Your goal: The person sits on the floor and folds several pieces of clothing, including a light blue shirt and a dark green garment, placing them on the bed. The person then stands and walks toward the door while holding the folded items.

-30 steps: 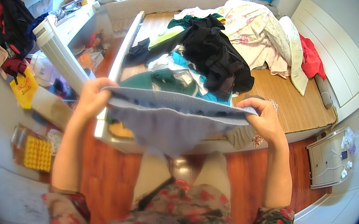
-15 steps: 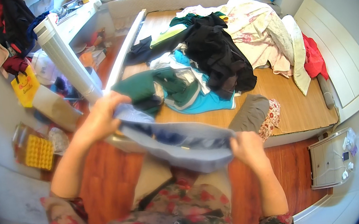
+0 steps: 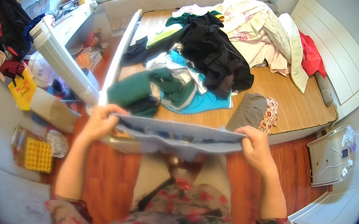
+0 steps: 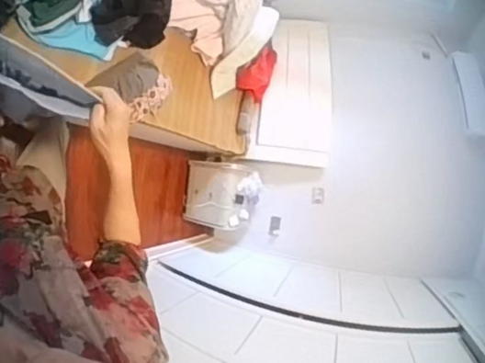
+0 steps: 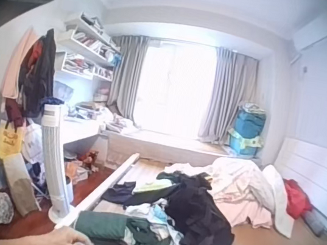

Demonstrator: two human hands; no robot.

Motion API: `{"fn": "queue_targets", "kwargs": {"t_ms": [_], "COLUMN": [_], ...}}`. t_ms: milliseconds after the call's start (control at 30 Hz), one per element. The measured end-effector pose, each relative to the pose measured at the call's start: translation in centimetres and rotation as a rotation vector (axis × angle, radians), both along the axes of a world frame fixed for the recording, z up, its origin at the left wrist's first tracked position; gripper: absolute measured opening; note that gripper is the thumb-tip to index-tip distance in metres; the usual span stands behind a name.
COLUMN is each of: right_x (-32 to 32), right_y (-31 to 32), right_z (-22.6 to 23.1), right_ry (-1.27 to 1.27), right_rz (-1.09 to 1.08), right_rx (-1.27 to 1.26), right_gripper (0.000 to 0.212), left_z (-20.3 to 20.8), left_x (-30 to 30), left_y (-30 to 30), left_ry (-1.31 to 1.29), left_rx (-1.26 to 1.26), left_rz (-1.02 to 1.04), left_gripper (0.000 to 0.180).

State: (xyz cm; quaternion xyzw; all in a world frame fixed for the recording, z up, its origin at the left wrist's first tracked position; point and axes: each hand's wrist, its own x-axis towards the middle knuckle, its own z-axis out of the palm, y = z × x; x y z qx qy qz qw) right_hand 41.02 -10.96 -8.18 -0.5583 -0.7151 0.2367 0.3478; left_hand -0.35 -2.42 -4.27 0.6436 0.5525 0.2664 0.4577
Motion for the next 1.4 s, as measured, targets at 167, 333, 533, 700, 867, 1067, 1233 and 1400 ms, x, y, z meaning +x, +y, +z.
{"fn": "queue_targets", "kwargs": {"t_ms": [167,333,533,700,867,1067,1233,1400], "right_x": [2.0,-0.5,-2.6,-6.0,-11.9,-14.0,-9.5,-8.9], "right_y": [-2.6,-4.9,-5.6,-5.7,-6.6,-7.2,-4.7,-4.4], "right_z": [2.2,3.5,5.1,6.9,3.6,1.6,5.7,5.7], "right_ry": [0.032,-0.176,-0.428,0.183,0.742,0.844,0.499,0.31], "right_rz": [0.343,0.482,0.631,1.093,1.527,1.507,0.934,0.564], "right_rx": [-0.193,-0.387,-0.208,-0.124,-0.363,-0.528,-0.318,-0.063], "right_gripper": [0.04,0.067,0.037,0.023,0.046,0.041,0.019,0.016], "left_z": [-0.6,-0.2,-0.7,-1.3,-2.1,-3.8,-4.1,-4.3], "left_x": [-2.6,-1.6,-2.0,-3.6,-0.3,9.4,10.3,10.7], "left_y": [-1.9,-6.0,-6.1,-6.6,-6.4,-8.9,-9.2,-9.1], "left_ry": [0.113,0.4,0.445,-0.027,-0.429,-1.0,-1.138,-1.107], "left_rx": [0.144,0.362,0.67,0.582,0.525,0.085,-0.087,-0.068], "left_rz": [-0.337,-0.595,-0.284,-0.083,-0.12,-0.458,-0.648,-0.622], "left_gripper": [0.016,0.054,0.025,0.025,0.021,0.005,0.005,0.014]}}
